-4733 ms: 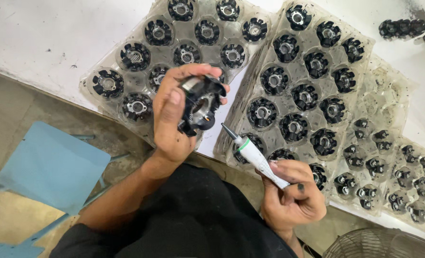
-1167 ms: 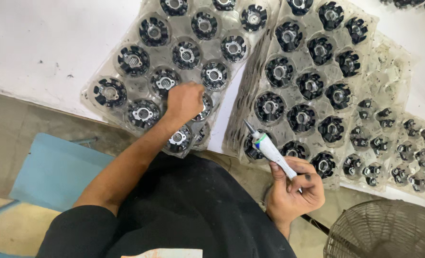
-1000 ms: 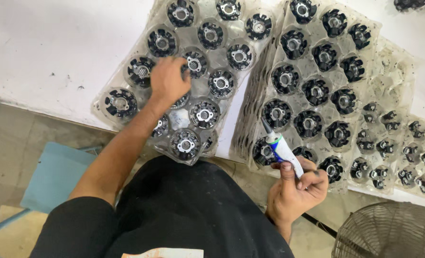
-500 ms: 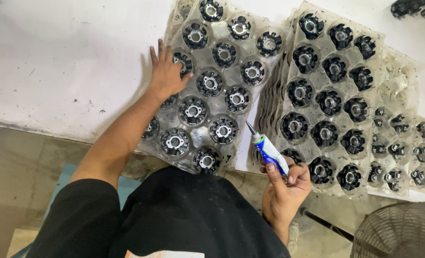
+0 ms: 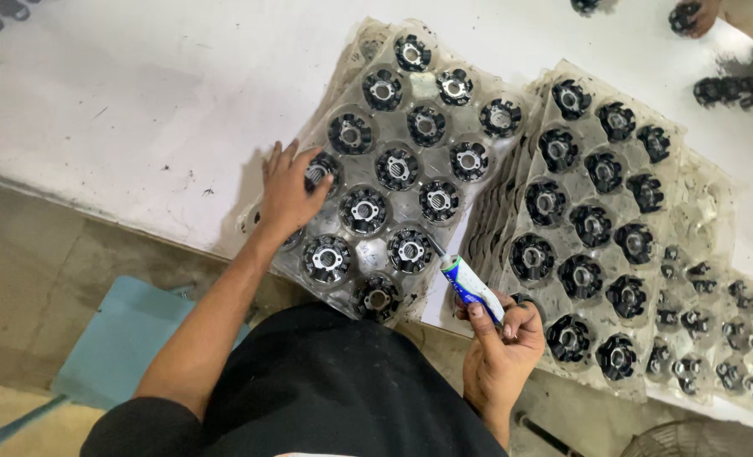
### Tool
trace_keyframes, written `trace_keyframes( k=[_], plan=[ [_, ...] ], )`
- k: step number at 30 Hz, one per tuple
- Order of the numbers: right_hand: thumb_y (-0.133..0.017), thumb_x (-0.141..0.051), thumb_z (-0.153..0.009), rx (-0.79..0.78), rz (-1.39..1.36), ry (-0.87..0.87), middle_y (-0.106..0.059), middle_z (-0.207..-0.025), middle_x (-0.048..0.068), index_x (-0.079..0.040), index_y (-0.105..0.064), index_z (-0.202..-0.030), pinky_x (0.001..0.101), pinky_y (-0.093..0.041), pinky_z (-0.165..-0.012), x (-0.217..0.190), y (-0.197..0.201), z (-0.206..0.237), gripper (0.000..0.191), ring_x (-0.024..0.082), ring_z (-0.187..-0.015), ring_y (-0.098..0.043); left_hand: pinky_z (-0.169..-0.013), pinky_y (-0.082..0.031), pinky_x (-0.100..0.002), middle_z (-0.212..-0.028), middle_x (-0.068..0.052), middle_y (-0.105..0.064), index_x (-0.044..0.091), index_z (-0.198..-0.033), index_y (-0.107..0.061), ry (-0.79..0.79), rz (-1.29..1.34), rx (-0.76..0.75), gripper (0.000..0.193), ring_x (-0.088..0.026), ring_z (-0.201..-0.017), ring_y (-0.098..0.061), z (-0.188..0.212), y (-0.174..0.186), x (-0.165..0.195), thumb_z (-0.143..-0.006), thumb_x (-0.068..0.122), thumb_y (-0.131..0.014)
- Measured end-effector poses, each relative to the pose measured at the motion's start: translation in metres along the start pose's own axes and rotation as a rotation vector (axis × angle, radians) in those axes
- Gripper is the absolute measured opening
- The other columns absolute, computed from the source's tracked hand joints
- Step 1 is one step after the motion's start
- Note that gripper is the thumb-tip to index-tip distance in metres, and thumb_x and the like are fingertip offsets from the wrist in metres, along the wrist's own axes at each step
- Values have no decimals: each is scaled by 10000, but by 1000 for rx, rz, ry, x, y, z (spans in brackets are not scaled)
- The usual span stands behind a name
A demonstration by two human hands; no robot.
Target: The person picks black rotor-like clutch components one at a time from molded trays and applies adhesive from a nozzle-tipped tube onto each component, rotating the part by hand to reach different spots, then places it back into the tray. Around 50 seconds in, the person wipes the tube tip with a cloth before resuming applying adhesive to more components.
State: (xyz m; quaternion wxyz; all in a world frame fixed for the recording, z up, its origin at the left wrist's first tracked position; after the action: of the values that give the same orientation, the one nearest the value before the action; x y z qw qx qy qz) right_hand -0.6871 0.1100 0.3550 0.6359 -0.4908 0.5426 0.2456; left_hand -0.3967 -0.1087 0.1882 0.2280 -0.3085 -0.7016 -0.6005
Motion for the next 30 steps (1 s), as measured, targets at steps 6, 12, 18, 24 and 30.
trace_keyframes(
  k=[6,12,18,24,30],
  plan=[
    [-686,147,-933,-159,-34,-25,-684,-1071,201,-100,-418,-887,385,-542,-850,5,-7,-8,367,253,-928,-671,-1146,-382,-512,-1327,-183,-670,100,-1266,-666,116,35,383,349,-436,-1306,-543,98,76,-51,-931,167,-736],
    [-686,149,-948,-257,-19,-63,-669,-1072,194,-90,-424,-882,385,-568,-841,13,-27,-2,361,262,-942,-673,-1040,-474,-411,-1178,-141,-730,68,-1165,-713,318,96,521,253,-326,-1159,-648,165,115,-95,-913,81,-737],
    [-694,157,-924,-315,22,0,-664,-1102,209,-87,-430,-886,395,-583,-845,30,-80,-8,360,262,-951,-677,-994,-522,-375,-1142,-128,-743,24,-1142,-699,285,159,640,226,-275,-1099,-708,156,148,-146,-916,28,-721],
    [-692,150,-932,-266,35,-17,-667,-1090,214,-81,-428,-891,406,-583,-847,78,-174,-21,353,270,-958,-676,-984,-538,-382,-1141,-113,-754,29,-1115,-698,283,176,614,192,-279,-1079,-724,86,203,-227,-924,16,-695],
    [-688,164,-958,-232,-14,-76,-612,-1034,138,-84,-416,-905,414,-588,-849,161,-309,-24,371,277,-973,-673,-919,-516,-444,-1106,-108,-748,71,-1107,-727,173,0,466,203,-348,-1026,-673,12,271,-315,-907,38,-720]
  ],
)
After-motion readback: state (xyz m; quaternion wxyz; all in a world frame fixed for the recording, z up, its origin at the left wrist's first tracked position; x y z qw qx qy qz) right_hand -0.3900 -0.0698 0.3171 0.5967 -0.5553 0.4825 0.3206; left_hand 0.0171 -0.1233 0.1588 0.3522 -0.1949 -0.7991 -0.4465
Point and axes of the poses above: each hand's wrist, its own z-axis away from the middle knuckle, its own y-axis out of the back of the hand, x = y × z, the point moved 5 cm from there along -z, towards the middle knuckle
